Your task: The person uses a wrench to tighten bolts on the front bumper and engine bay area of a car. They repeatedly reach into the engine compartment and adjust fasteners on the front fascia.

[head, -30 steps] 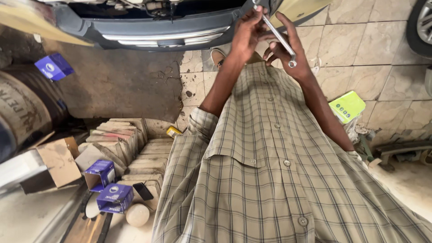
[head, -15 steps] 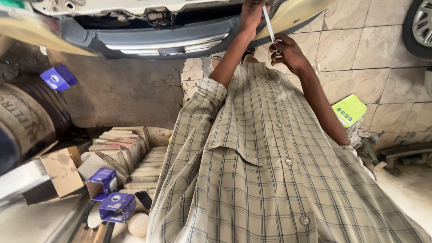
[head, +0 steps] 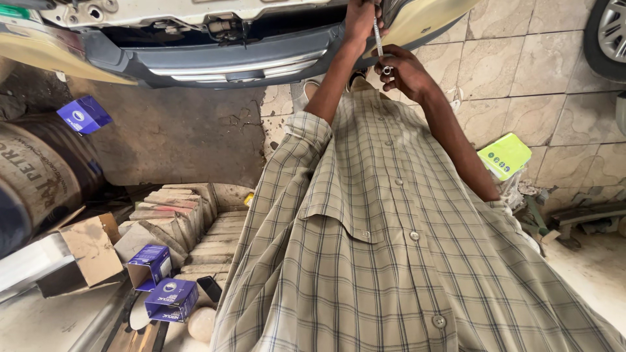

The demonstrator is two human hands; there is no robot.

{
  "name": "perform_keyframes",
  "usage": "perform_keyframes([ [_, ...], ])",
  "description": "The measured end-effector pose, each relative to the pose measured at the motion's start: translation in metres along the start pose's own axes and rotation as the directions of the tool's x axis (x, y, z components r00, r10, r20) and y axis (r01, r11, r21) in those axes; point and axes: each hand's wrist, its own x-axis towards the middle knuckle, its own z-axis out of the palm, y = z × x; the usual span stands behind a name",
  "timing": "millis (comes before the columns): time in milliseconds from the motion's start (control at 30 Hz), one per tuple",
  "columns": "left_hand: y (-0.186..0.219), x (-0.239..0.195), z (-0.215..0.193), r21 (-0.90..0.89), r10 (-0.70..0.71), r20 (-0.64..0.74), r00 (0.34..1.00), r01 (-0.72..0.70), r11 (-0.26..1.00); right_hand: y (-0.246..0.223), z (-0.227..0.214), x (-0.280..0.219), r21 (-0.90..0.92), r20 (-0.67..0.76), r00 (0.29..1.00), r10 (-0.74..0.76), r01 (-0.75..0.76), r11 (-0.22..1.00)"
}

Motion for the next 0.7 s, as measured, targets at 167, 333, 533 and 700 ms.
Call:
perform_keyframes([
  [167, 0.018, -0.007, 0.001, -0.121, -0.095, 0.035, 0.995, 0.098, 0.988, 0.007, 0.01, 0.017, 0.093, 0.092, 0.995, 0.027, -0.036, 0.995],
  [333, 0.041, -0.02, -0.002, 0.019, -0.118, 0.027, 0.993, 0.118, 0.993, 0.009, 0.03, 0.032, 0.1, 0.108, 0.991, 0.084, -0.095, 0.99],
  [533, 0.057, -0.028, -0.006, 0.13, -0.12, 0.055, 0.991, 0.112, 0.985, 0.011, 0.038, 0.037, 0.166, 0.217, 0.974, 0.065, -0.102, 0.981],
  [700, 0.056, -0.027, 0.0, 0.226, -0.079, 0.011, 0.997, 0.074, 0.971, 0.023, 0.026, 0.046, 0.207, 0.214, 0.975, 0.058, -0.103, 0.973],
])
